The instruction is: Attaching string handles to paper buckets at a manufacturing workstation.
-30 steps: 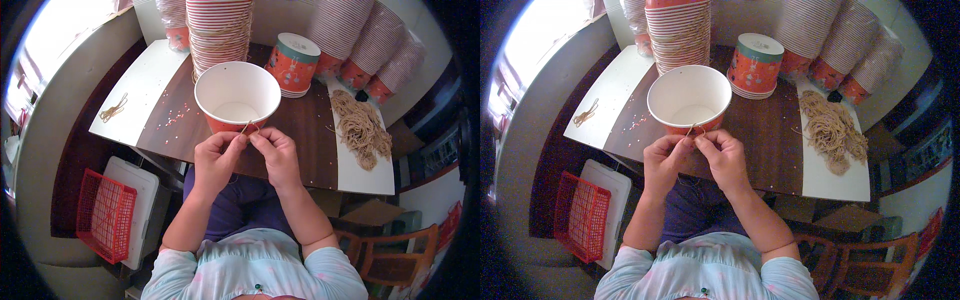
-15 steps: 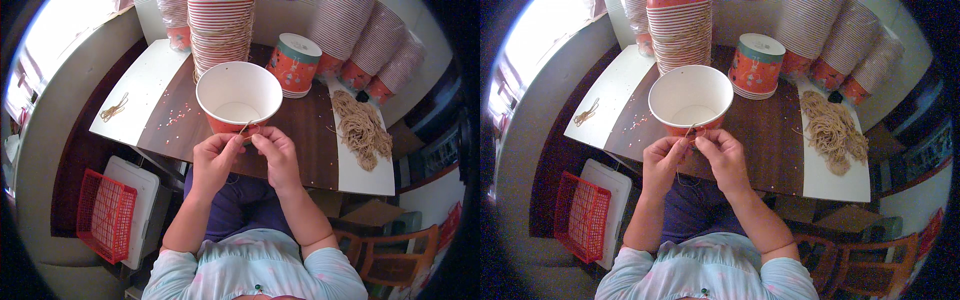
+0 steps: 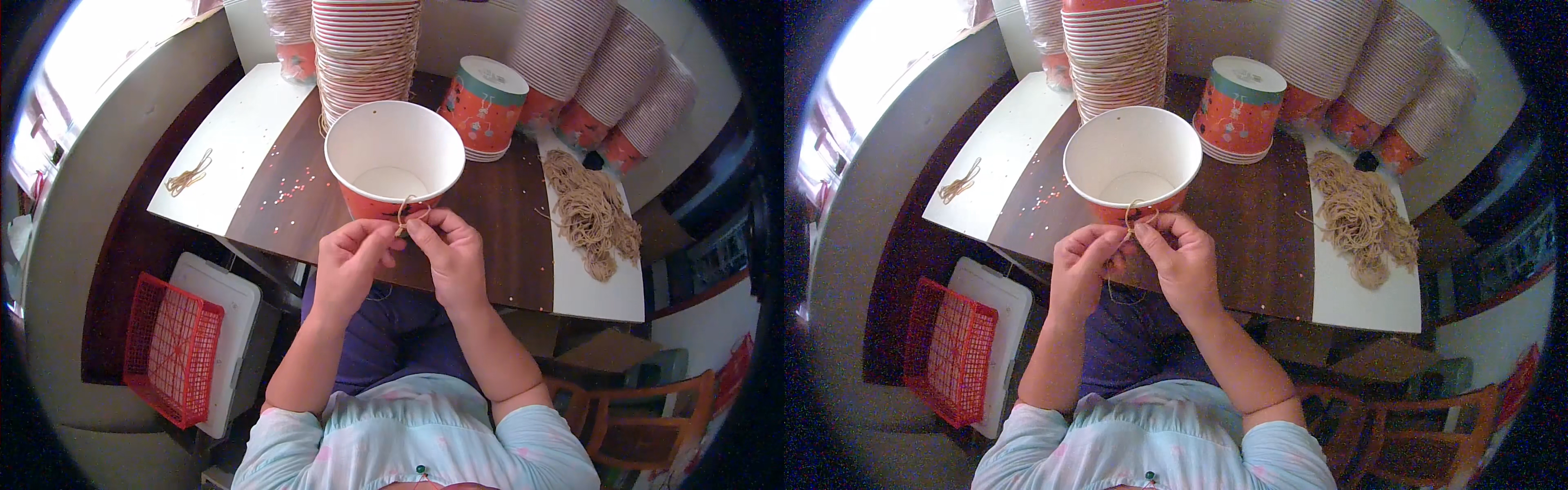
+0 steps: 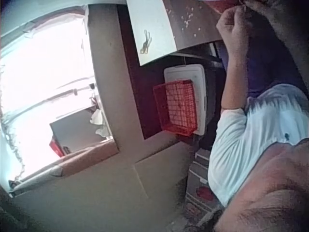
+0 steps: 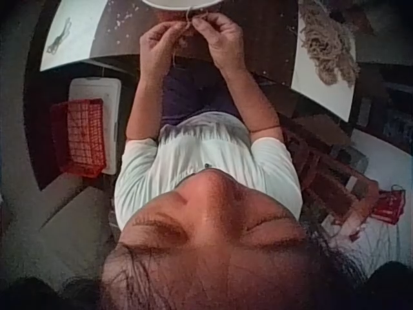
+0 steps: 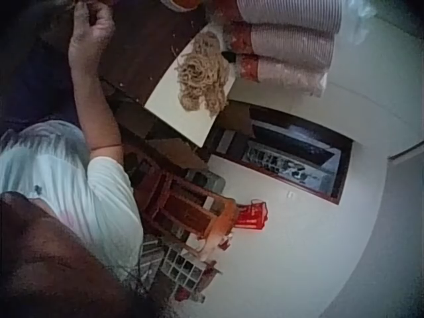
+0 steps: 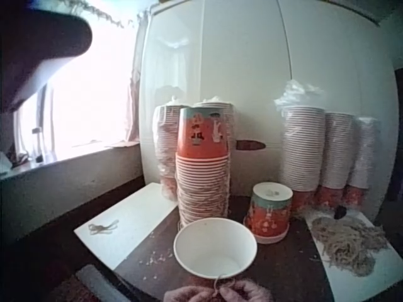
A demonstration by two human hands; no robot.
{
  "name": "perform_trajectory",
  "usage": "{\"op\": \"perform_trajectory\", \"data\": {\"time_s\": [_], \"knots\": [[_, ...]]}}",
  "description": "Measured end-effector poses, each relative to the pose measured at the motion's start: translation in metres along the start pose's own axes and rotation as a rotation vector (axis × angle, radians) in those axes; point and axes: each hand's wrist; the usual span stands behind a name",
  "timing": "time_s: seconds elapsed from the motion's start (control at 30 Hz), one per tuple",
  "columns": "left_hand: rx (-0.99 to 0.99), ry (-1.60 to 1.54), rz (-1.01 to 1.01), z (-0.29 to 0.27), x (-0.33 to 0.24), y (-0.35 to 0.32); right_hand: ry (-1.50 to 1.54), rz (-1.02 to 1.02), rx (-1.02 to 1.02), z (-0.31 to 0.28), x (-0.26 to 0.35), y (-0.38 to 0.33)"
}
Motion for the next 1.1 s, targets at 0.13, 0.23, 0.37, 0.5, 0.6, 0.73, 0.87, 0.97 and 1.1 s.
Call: {"op": "perform_trajectory", "data": {"time_s": [0.13, 0.23, 0.37, 0.5, 0.6, 0.73, 0.87, 0.97, 1.1], "knots": [[0.012, 0.074, 0.054, 0.005, -0.002, -0.002, -0.008, 0.007, 0.012, 0.0, 0.001, -0.001], [0.004, 0.108, 0.037, 0.005, -0.001, -0.001, 0.011, 0.019, 0.015, 0.0, 0.0, -0.002], [-0.034, 0.181, 0.104, 0.004, 0.003, 0.001, 0.001, 0.051, -0.017, 0.0, 0.003, -0.002], [-0.034, 0.16, 0.089, 0.004, 0.004, 0.002, -0.021, 0.065, -0.025, -0.001, -0.002, -0.002], [-0.039, 0.137, 0.101, 0.003, 0.006, 0.002, -0.042, 0.078, -0.004, -0.001, -0.002, -0.002], [-0.046, 0.143, 0.147, 0.008, 0.005, 0.004, -0.1, 0.09, 0.01, -0.001, 0.001, -0.002], [-0.048, 0.174, 0.161, 0.012, 0.003, 0.004, -0.134, 0.027, 0.015, -0.001, -0.002, -0.002], [-0.059, 0.309, 0.186, 0.01, 0.008, 0.004, -0.106, 0.004, 0.005, -0.001, -0.003, -0.002], [-0.102, 0.404, 0.197, 0.011, 0.005, 0.002, -0.082, 0.035, -0.008, 0.0, 0.0, -0.003]]}}
Point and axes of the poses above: each hand's wrist, its own y-axis towards the middle knuckle, its own z-axis out of the palm, x = y × z, and after that the axes turned 11 degrees about x, right-handed
